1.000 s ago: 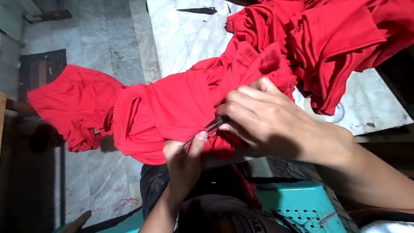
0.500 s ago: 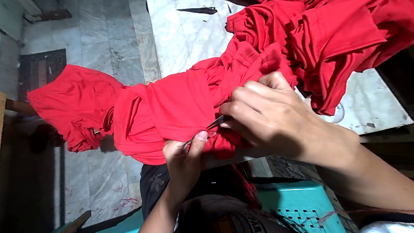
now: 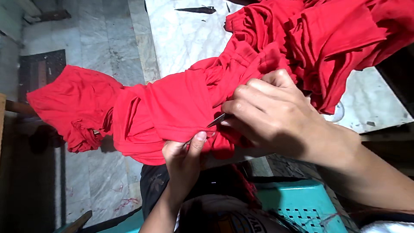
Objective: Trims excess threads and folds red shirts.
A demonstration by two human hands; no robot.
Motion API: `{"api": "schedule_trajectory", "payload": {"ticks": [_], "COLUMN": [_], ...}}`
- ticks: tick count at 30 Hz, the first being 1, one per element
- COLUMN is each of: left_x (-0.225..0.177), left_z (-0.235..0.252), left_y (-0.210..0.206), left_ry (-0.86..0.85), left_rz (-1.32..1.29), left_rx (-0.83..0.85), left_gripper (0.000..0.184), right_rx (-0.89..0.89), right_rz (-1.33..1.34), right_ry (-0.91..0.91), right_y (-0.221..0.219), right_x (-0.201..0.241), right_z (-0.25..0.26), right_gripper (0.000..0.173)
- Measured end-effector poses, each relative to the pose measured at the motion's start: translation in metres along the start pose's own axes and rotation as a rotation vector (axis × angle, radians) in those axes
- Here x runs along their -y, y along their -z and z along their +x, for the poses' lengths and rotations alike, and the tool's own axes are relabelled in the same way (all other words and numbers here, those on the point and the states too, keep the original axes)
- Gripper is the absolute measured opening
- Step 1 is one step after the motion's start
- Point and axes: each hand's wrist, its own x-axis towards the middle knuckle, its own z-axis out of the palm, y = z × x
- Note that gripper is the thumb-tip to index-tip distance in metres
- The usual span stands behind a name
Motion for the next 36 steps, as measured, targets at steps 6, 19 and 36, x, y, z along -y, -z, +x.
{"api": "schedule_trajectory", "payload": {"ticks": [6,19,36], "left_x": [0.001,0.001,0.001], "left_z": [0.001,-0.001,0.0], "left_y": [0.0,0.0,0.0], "left_ry": [-0.009,-0.005,-0.022], "left_rz": [-0.013,-0.006,0.051], "left_rx": [0.008,-0.005,-0.007], "left_gripper": [0.016,0.017,0.017], "right_rx": [0.007,0.025,0.085], "right_rz": [-0.02,0.086,0.042], "right_ry": [0.003,-0.017,-0.001], "right_y": [0.001,-0.002,-0.008], "right_x": [0.002,0.002,0.003], "right_z": [0.001,0.0,-0.003], "right_gripper": [0.016,0.022,0.021]}}
